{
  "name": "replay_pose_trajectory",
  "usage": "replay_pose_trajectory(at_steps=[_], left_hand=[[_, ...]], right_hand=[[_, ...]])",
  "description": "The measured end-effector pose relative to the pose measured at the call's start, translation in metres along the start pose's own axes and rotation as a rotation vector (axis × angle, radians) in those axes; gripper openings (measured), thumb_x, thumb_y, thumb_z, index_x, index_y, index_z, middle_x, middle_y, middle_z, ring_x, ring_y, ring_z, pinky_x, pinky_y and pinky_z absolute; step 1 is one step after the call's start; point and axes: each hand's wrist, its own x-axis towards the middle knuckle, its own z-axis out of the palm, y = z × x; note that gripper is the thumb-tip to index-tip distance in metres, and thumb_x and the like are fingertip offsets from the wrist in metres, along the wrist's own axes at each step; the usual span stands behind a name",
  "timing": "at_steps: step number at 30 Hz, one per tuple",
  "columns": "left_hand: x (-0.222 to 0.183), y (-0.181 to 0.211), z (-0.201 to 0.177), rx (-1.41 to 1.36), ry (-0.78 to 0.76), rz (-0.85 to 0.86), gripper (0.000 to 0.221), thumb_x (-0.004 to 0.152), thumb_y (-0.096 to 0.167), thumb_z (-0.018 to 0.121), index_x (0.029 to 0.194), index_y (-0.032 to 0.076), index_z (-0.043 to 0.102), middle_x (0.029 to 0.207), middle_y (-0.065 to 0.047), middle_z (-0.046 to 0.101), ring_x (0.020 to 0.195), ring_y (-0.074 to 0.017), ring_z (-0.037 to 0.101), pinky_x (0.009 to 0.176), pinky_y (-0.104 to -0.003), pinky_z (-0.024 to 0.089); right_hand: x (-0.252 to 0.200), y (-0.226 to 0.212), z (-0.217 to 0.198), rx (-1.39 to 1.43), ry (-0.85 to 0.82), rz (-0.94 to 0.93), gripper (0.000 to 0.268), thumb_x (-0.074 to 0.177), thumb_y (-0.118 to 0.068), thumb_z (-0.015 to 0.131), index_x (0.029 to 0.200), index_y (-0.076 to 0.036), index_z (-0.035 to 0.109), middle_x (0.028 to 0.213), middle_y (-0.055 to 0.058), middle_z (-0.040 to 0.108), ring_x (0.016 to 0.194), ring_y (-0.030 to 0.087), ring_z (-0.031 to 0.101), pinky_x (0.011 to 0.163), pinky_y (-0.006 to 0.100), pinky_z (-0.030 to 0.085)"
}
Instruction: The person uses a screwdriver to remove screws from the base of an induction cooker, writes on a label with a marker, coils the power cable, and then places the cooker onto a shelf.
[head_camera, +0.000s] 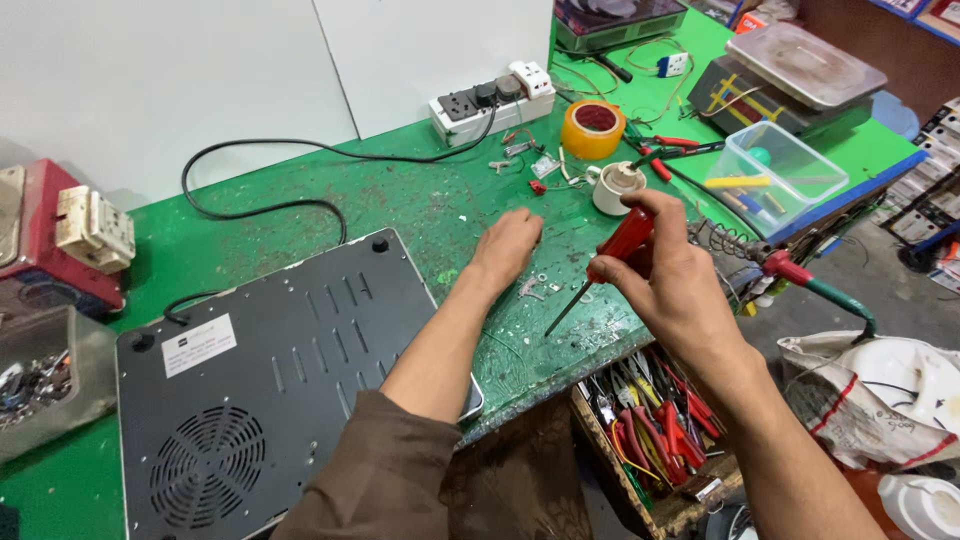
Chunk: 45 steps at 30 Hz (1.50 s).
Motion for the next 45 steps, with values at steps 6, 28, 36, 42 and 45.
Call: replay_pose_trajectory(at_steps=[6, 28, 36, 42, 45], left_hand=[[-0.021, 0.031, -0.065, -0.121, 0.132, -0.001, 0.019, 0.096, 0.000, 0.062, 0.111, 0.002, 0.050, 0.102, -0.023, 0.059, 0.105, -0.0522, 0.065, 0.089, -0.063, 0.058], [-0.184, 0.074, -0.196, -1.551, 0.382, -0.498, 0.029, 0.102, 0.033, 0.070, 0.099, 0.004, 0.065, 0.098, -0.015, 0.076, 0.077, -0.0206, 0.074, 0.067, -0.032, 0.066], [-0.217, 0.104, -0.206, -1.828, 0.444, -0.462, 0.029, 0.092, 0.024, 0.083, 0.100, -0.001, 0.071, 0.089, -0.020, 0.080, 0.068, -0.0216, 0.078, 0.064, -0.030, 0.069], [-0.225, 0.110, -0.196, -1.966, 0.537, -0.430, 0.032, 0.095, 0.024, 0.081, 0.103, -0.005, 0.071, 0.091, -0.022, 0.079, 0.072, -0.0224, 0.078, 0.065, -0.030, 0.069], [-0.228, 0.113, -0.195, -2.021, 0.565, -0.438, 0.032, 0.094, 0.023, 0.082, 0.104, -0.005, 0.070, 0.093, -0.024, 0.079, 0.072, -0.0218, 0.078, 0.064, -0.029, 0.069]], right_hand=[[-0.005, -0.012, 0.001, 0.030, -0.007, -0.010, 0.065, 0.097, -0.018, 0.077, 0.149, -0.016, 0.039, 0.111, 0.021, 0.080, 0.105, 0.045, 0.077, 0.096, 0.057, 0.058], [-0.076, -0.082, -0.014, 0.422, 0.406, -0.207, 0.057, 0.106, 0.005, 0.076, 0.141, -0.010, 0.035, 0.117, 0.019, 0.059, 0.104, 0.025, 0.069, 0.095, 0.032, 0.061], [-0.096, -0.098, -0.007, 0.473, 0.415, -0.252, 0.057, 0.107, 0.003, 0.078, 0.139, -0.013, 0.035, 0.119, 0.016, 0.058, 0.105, 0.022, 0.068, 0.094, 0.030, 0.060], [-0.105, -0.116, -0.003, 0.544, 0.369, -0.252, 0.055, 0.106, 0.009, 0.073, 0.137, -0.013, 0.032, 0.116, 0.020, 0.061, 0.103, 0.024, 0.069, 0.094, 0.036, 0.067], [-0.106, -0.113, -0.001, 0.540, 0.365, -0.305, 0.056, 0.106, 0.011, 0.072, 0.138, -0.011, 0.031, 0.117, 0.026, 0.061, 0.101, 0.029, 0.069, 0.092, 0.040, 0.067]])
